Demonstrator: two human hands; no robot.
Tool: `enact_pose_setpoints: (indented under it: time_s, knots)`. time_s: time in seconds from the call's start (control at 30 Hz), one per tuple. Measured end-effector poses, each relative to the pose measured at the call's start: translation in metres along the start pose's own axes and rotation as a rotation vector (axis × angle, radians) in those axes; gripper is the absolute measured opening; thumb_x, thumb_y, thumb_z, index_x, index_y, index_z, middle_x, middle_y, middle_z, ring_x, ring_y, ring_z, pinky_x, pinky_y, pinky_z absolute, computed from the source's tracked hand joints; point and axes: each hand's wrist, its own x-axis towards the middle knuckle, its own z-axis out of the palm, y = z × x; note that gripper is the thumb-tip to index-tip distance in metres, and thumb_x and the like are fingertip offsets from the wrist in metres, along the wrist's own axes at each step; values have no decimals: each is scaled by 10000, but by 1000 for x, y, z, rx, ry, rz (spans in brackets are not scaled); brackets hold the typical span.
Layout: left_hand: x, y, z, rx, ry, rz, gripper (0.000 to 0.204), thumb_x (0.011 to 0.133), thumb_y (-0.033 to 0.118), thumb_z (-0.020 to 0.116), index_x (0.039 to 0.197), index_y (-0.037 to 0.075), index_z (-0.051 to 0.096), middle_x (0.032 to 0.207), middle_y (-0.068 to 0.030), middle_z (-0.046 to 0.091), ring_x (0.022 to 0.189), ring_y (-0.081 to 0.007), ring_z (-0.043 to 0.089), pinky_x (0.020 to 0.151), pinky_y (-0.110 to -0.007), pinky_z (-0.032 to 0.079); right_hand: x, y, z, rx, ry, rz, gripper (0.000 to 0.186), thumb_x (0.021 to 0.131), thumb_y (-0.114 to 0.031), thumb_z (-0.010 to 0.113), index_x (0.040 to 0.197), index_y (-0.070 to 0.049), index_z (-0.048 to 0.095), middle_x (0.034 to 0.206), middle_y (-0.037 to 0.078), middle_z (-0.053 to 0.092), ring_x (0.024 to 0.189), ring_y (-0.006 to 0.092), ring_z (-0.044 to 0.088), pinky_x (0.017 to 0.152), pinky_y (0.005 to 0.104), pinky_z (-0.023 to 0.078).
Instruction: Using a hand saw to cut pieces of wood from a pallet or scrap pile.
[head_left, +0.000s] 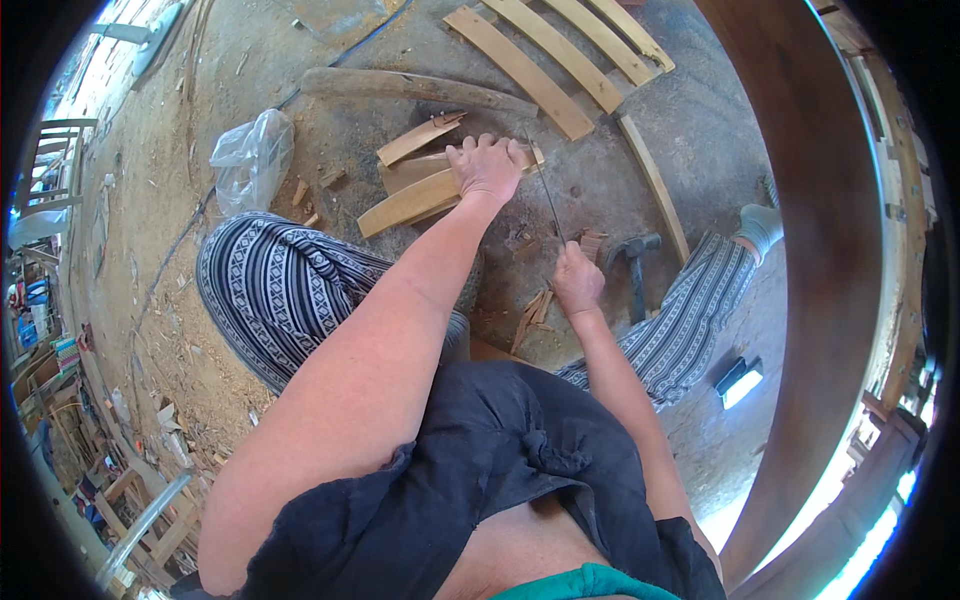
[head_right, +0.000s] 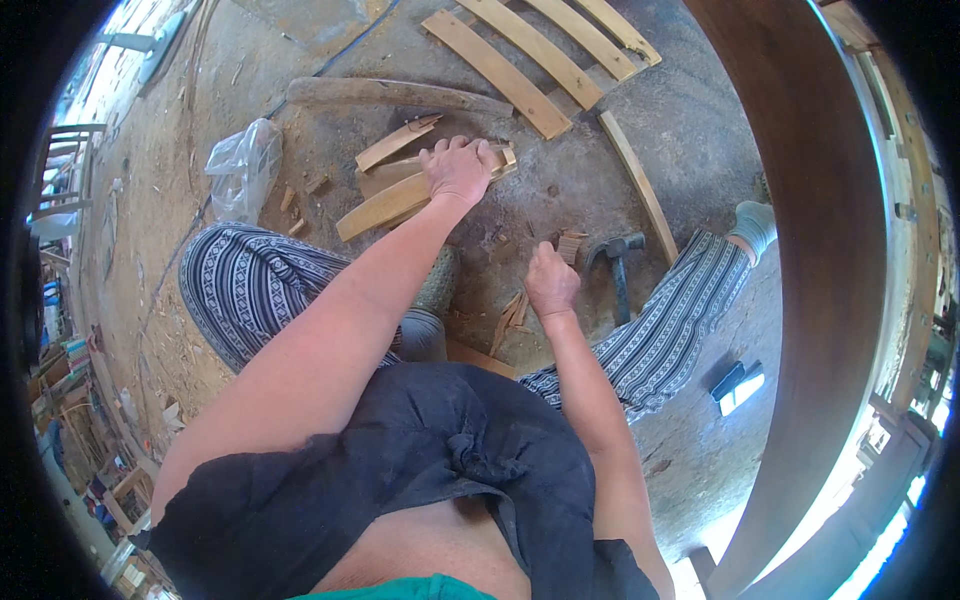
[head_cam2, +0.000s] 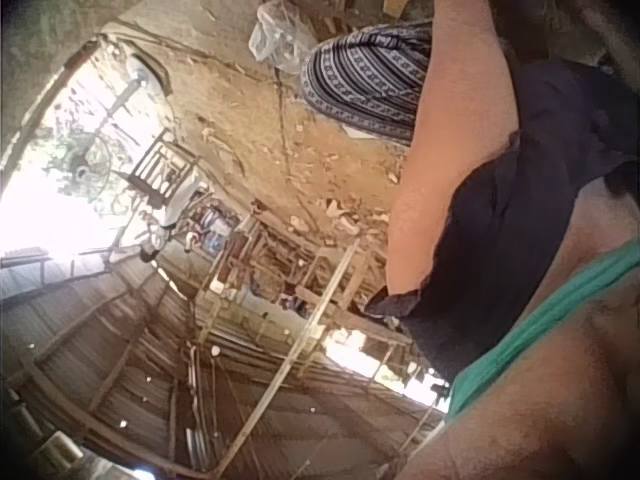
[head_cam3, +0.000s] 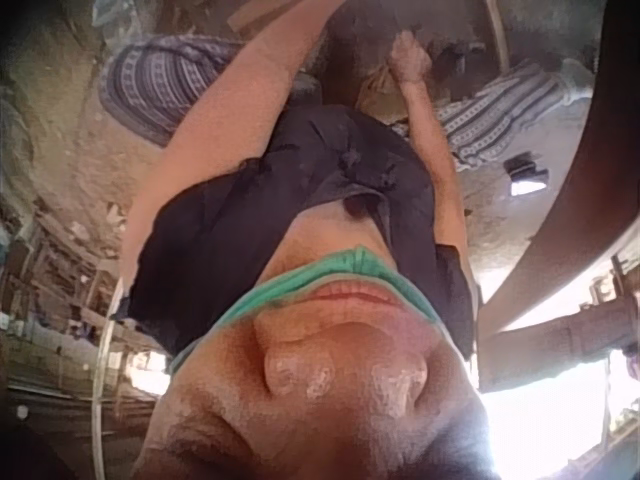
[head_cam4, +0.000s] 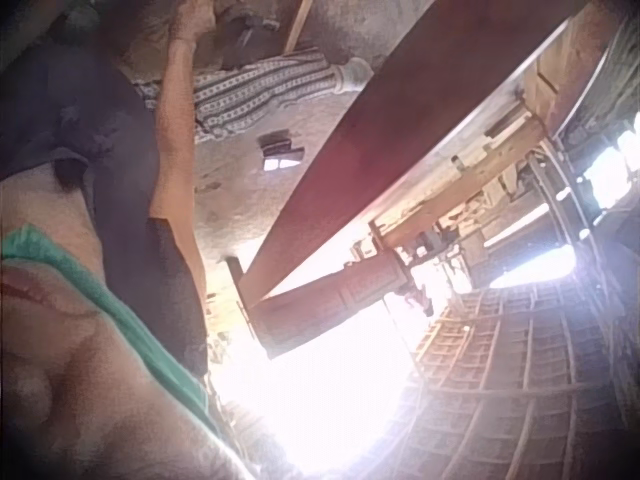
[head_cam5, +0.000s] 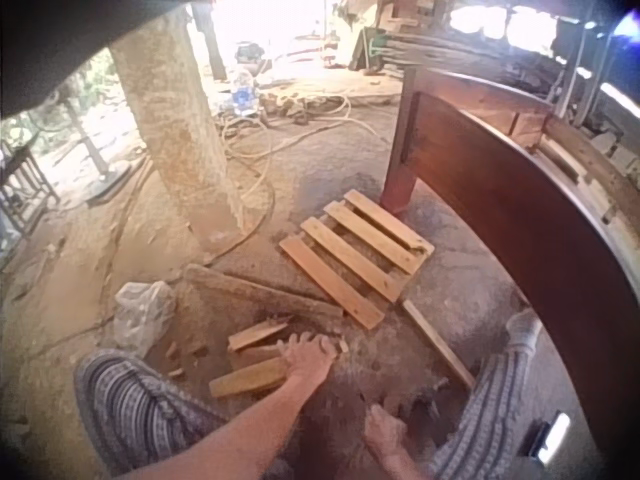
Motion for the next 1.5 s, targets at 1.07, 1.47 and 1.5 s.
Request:
enact_pose_setpoints:
  time_s: [1.07, 1.47, 1.5]
  knots:
    - [1, -2, 0, -1, 5, 18, 391, 933, 381, 349, 1097, 192, 650, 1168, -46, 602, 1124, -248, 518, 944, -502, 325, -28, -5, -20, 43, -29, 61, 185, 915, -240, 498, 806, -91, 494, 681, 167, 628, 645, 364, 632, 572, 481, 493]
    - [-17, -25, -6, -155, 162, 445, 384, 784, 345, 669, 1075, 131, 541, 1136, -100, 541, 1147, -305, 470, 917, -458, 360, -21, 0, -42, 297, 84, 211, 252, 920, -273, 495, 797, -52, 493, 709, 239, 598, 710, 444, 595, 636, 541, 445]
    - [-20, -24, -7, -119, 157, 449, 416, 764, 337, 694, 1092, 137, 536, 1150, -99, 531, 1158, -305, 462, 918, -463, 366, -20, 2, -42, 308, 63, 248, 255, 921, -275, 491, 803, -49, 500, 722, 241, 602, 732, 442, 597, 650, 539, 445]
